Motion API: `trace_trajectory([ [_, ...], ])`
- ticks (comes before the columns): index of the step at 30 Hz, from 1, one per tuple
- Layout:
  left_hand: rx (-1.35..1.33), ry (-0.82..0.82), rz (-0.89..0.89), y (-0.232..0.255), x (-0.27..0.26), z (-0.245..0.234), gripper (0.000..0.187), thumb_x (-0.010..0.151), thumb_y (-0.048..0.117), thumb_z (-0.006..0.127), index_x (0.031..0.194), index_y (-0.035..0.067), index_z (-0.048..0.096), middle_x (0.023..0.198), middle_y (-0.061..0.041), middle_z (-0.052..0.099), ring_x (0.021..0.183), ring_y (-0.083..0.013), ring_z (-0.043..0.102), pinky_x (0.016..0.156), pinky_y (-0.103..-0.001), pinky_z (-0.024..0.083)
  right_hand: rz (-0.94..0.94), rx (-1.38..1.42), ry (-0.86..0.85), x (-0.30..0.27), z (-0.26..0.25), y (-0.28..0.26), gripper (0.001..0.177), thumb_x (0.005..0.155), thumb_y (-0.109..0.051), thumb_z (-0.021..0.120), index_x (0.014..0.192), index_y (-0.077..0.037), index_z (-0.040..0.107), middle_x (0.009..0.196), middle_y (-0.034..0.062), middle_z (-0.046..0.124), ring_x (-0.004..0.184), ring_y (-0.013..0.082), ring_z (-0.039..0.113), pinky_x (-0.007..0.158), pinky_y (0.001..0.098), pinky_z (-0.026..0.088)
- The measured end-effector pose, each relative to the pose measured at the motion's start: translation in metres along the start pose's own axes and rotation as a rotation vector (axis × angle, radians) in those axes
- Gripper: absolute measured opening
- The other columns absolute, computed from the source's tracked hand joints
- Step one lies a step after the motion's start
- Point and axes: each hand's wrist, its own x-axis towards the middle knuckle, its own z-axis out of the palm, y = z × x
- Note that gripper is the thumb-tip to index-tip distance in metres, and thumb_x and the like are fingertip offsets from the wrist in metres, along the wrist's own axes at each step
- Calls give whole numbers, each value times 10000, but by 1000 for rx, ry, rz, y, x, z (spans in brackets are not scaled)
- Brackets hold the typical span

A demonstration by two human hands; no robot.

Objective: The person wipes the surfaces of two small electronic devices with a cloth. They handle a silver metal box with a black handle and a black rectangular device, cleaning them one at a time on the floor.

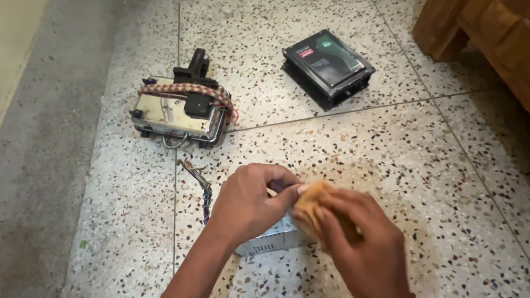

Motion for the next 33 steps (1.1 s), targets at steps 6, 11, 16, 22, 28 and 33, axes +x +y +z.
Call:
trace_trajectory([
  [6, -10, 14, -17, 2, -7, 3, 191, 829, 319, 733, 913, 173, 824, 819, -45, 799, 722, -186, 771, 705, -332, 595, 520, 234, -108, 4, -4, 3, 152, 877, -104, 753, 1021, -86, 800, 1088, 34, 787, 786, 155, 799, 610, 317, 612],
  [11, 6, 10, -44, 7, -7, -2, 180, 824, 291, 722, 896, 159, 821, 793, -57, 793, 697, -204, 768, 684, -346, 591, 186, 47, 10, 19, 7, -3, 152, 852, -53, 762, 1003, -37, 765, 1002, 78, 785, 832, 143, 764, 742, 293, 613],
  [16, 22, -1, -64, 7, -5, 0, 222, 823, 374, 751, 861, 166, 822, 782, -61, 790, 712, -206, 764, 699, -355, 583, 47, -50, 91, -13, -2, -10, 164, 826, -77, 785, 989, -63, 770, 972, 81, 768, 880, 157, 774, 772, 285, 612],
  [22, 38, 49, -40, 8, -7, 1, 185, 820, 315, 716, 889, 184, 827, 791, -67, 789, 722, -239, 757, 705, -372, 583, 85, -69, 45, 14, 7, -3, 145, 844, -53, 785, 987, -58, 761, 959, 90, 770, 832, 193, 772, 741, 313, 609],
  [28, 14, 23, -77, 7, -7, 2, 213, 830, 377, 735, 882, 187, 817, 792, -68, 783, 733, -237, 757, 695, -382, 581, 75, -105, 96, -13, 0, -9, 169, 809, -99, 799, 976, -97, 770, 935, 77, 762, 822, 200, 778, 732, 319, 609],
  [33, 33, 51, -23, 6, -2, 5, 192, 850, 328, 705, 921, 190, 817, 799, -78, 777, 729, -247, 747, 696, -381, 577, 5, -171, 31, 17, 9, -2, 170, 844, -66, 772, 1013, -82, 761, 944, 97, 749, 841, 255, 727, 736, 356, 578],
])
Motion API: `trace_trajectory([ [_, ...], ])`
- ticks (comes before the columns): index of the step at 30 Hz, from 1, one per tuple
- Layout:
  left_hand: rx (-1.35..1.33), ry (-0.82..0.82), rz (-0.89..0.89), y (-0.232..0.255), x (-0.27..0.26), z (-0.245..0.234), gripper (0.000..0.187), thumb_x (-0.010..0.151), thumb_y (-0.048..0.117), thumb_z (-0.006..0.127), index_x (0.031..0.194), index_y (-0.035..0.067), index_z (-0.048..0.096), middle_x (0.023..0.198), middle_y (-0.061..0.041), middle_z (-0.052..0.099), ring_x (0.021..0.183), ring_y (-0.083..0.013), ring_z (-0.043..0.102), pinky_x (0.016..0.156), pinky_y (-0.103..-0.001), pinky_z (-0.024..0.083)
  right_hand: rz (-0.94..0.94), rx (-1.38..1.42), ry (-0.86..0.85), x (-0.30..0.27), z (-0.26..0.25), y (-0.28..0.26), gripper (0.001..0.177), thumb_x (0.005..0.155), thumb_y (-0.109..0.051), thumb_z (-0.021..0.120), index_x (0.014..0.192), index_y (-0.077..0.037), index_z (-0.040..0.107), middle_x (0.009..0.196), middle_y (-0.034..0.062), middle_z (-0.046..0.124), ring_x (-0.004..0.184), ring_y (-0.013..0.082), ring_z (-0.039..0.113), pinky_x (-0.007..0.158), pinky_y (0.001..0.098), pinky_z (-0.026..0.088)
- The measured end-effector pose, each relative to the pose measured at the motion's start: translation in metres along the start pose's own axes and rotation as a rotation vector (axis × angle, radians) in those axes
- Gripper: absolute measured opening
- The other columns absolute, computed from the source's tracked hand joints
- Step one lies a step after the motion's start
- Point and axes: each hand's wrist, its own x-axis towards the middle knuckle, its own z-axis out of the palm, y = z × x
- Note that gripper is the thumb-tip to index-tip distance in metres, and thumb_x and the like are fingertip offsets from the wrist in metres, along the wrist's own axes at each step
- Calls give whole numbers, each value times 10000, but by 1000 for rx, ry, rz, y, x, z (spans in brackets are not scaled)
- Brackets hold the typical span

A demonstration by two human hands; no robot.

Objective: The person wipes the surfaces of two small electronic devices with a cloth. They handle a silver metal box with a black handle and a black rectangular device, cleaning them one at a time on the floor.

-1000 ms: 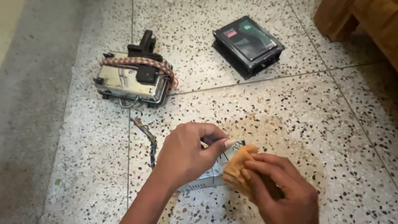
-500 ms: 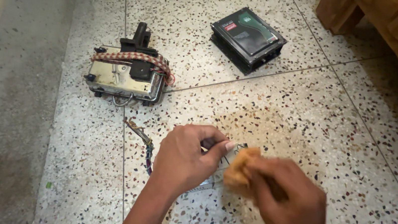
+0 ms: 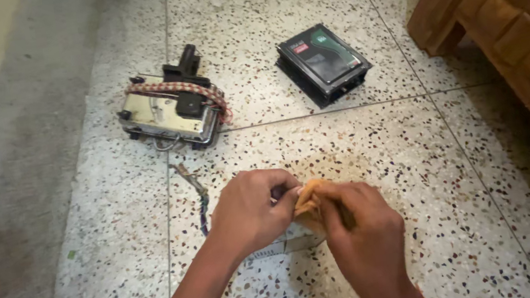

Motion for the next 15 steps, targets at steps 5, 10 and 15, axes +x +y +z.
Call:
trace_trajectory([
  [5, -4, -24, 2, 1, -3, -1, 188, 869, 329, 693, 915, 185, 805, 796, -73, 775, 719, -246, 747, 703, -383, 578, -42, -50, 48, -21, -7, -6, 154, 844, -93, 775, 994, -71, 746, 929, 100, 733, 858, 273, 716, 753, 369, 573],
  [10, -4, -8, -3, 1, -2, 1, 199, 877, 338, 688, 898, 174, 801, 811, -72, 770, 755, -251, 738, 721, -397, 573, -12, -51, -9, -28, -13, -1, 179, 824, -94, 762, 1003, -87, 754, 931, 98, 741, 848, 266, 721, 742, 368, 577],
  [15, 3, 40, -9, 0, 0, 1, 192, 909, 255, 635, 1034, 169, 754, 835, -88, 777, 770, -274, 744, 747, -409, 568, -100, -115, -1, 5, 13, 1, 175, 896, -46, 713, 1070, -60, 736, 1059, 115, 747, 1009, 306, 693, 892, 403, 562],
])
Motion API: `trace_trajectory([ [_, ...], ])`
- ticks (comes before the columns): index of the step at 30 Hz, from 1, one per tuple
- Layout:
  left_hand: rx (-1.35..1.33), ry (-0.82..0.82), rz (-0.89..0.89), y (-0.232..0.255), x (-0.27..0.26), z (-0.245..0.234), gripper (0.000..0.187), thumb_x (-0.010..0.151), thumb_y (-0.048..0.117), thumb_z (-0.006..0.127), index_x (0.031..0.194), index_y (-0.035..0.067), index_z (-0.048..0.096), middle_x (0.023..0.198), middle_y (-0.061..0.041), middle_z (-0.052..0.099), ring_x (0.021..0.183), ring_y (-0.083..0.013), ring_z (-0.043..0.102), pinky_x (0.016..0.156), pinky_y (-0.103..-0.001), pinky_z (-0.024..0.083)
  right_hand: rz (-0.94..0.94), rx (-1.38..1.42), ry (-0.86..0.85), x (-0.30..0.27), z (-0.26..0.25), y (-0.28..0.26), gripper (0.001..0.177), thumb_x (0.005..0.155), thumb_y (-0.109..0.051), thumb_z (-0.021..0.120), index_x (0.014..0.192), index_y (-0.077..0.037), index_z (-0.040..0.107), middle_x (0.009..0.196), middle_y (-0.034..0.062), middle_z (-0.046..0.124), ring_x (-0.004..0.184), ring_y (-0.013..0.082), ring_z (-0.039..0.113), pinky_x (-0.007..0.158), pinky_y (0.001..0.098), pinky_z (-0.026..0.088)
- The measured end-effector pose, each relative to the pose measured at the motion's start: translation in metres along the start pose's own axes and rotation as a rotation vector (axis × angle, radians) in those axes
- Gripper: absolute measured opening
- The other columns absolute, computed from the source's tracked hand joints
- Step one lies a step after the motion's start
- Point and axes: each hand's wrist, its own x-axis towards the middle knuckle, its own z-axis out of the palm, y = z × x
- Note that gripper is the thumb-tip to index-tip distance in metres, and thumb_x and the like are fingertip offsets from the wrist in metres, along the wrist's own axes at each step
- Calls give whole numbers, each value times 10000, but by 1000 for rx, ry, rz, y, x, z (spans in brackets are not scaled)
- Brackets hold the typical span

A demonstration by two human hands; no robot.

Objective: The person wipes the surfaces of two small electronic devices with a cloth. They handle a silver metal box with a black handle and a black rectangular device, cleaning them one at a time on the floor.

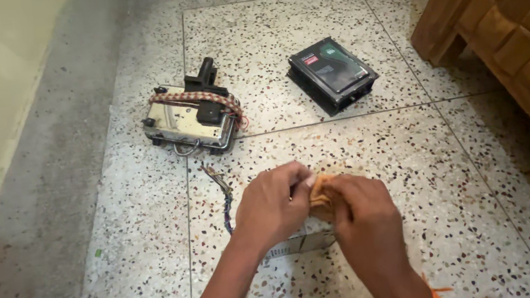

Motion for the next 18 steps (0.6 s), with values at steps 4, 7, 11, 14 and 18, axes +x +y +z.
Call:
trace_trajectory([
  [4, -71, -1, -137, 1, 4, 2, 214, 970, 295, 593, 1097, 177, 719, 834, -77, 776, 758, -259, 753, 749, -399, 568, -227, -101, -16, -36, -4, -11, 389, 836, -36, 667, 1222, 4, 693, 1313, 191, 657, 1265, 380, 603, 1038, 473, 486],
  [7, -321, 125, -8, -5, 3, 3, 227, 922, 196, 582, 1105, 126, 695, 879, -17, 799, 737, -218, 791, 715, -380, 608, -220, -64, -49, -54, -10, -7, 458, 817, -45, 663, 1274, -53, 691, 1389, 174, 630, 1344, 359, 549, 1075, 449, 465],
  [11, -276, 113, 147, -9, -6, -5, 228, 938, 226, 640, 1094, 79, 717, 1012, -69, 795, 937, -212, 781, 841, -369, 601, -110, 39, -64, -49, -17, 6, 450, 855, 56, 630, 1268, -110, 692, 1370, 125, 659, 1363, 282, 560, 1116, 423, 473],
  [14, 59, -96, 199, -18, -28, -27, 379, 870, 275, 756, 1187, 81, 683, 1173, -112, 734, 1070, -279, 697, 943, -401, 520, -80, -19, -47, -55, -13, 0, 484, 826, 77, 627, 1272, -100, 692, 1363, 110, 661, 1347, 301, 550, 1115, 434, 460],
  [18, 92, -251, 151, -23, -44, -44, 644, 743, 276, 845, 1314, 73, 627, 1240, -142, 700, 1127, -318, 671, 957, -410, 508, -122, -121, -25, -68, -2, -14, 557, 706, 82, 651, 1235, -86, 703, 1339, 98, 656, 1248, 362, 526, 1034, 438, 452],
])
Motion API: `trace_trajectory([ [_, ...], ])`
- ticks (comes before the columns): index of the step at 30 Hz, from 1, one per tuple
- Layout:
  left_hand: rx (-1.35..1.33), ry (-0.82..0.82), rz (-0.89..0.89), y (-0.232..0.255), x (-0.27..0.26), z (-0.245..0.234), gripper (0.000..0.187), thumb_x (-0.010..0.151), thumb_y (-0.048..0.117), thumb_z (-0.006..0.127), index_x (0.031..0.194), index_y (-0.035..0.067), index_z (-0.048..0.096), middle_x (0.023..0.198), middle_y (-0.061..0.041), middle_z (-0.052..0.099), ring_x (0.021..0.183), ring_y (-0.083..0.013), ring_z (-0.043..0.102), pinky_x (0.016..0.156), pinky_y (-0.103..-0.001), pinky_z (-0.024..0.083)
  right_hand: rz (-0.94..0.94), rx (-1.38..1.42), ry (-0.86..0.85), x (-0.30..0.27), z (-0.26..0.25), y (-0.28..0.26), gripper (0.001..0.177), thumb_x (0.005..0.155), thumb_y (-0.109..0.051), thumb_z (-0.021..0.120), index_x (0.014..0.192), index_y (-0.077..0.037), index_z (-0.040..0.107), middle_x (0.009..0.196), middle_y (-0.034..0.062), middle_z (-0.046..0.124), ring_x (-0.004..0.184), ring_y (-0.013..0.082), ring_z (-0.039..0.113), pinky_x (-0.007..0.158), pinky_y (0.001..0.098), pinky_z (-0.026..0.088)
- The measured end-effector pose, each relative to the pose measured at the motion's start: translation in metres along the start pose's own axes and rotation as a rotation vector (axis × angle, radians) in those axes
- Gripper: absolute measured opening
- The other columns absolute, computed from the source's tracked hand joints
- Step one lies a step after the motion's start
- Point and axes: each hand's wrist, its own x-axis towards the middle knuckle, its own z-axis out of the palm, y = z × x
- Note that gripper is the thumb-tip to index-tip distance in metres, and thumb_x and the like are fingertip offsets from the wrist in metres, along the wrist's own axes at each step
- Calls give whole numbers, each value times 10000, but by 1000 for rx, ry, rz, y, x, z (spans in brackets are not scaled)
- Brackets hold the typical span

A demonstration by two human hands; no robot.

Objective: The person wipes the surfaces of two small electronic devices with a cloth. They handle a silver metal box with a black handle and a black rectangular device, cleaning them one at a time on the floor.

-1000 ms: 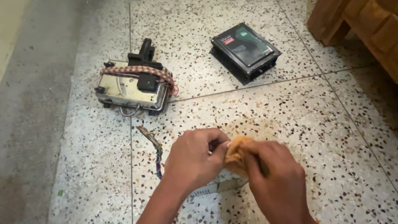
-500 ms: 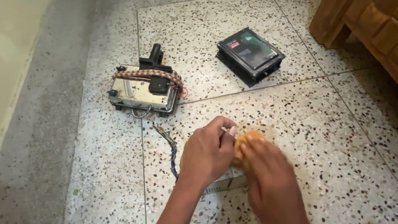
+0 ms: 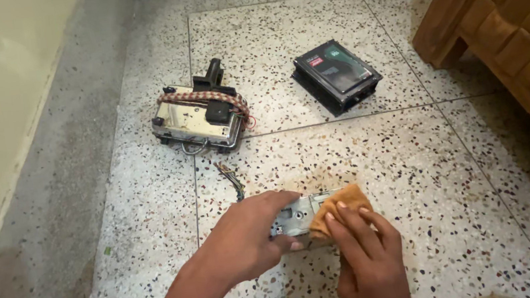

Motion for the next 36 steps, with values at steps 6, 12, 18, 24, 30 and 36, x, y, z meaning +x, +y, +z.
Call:
trace_trajectory([
  [6, 54, -46, -106, 11, 8, -9, 671, 684, 288, 881, 1298, 118, 670, 1122, -164, 732, 1061, -327, 703, 950, -408, 531, 99, -69, 22, 6, 7, 9, 576, 747, 127, 672, 1269, -115, 697, 1340, 33, 664, 1142, 320, 525, 973, 396, 482],
  [12, 65, -22, -87, 6, 12, -5, 642, 690, 247, 873, 1287, 121, 677, 1168, -164, 725, 1075, -310, 715, 965, -391, 541, -91, 29, -31, -4, 11, -5, 671, 607, 127, 652, 1240, -93, 698, 1342, 64, 653, 1133, 353, 533, 979, 427, 486],
  [18, 78, -14, -76, 3, 14, -3, 677, 650, 273, 901, 1271, 118, 680, 1170, -170, 722, 1100, -313, 696, 973, -390, 533, 110, -24, 55, 0, 17, -7, 639, 653, 148, 651, 1248, -81, 700, 1368, 58, 655, 1091, 350, 527, 948, 427, 486],
  [24, 107, -50, -122, 4, 13, -3, 670, 689, 314, 890, 1304, 149, 682, 1134, -175, 742, 1081, -318, 713, 968, -395, 546, 28, 28, -1, -1, 15, 1, 611, 686, 143, 644, 1234, -119, 708, 1329, 9, 671, 1115, 314, 538, 961, 398, 502],
  [30, 49, -84, -177, 16, 13, -9, 765, 673, 339, 913, 1353, 137, 626, 1203, -146, 698, 1091, -316, 694, 980, -406, 518, 89, 11, -31, -6, 18, -11, 660, 674, 160, 646, 1282, -94, 691, 1362, 33, 675, 1033, 297, 534, 924, 382, 508],
  [36, 17, 26, -113, 0, 2, 7, 647, 740, 257, 841, 1329, 103, 622, 1206, -182, 704, 1128, -344, 678, 991, -403, 521, 124, 15, 11, 6, -2, 8, 618, 686, 141, 671, 1247, -113, 719, 1291, 34, 689, 1045, 313, 545, 930, 403, 504],
])
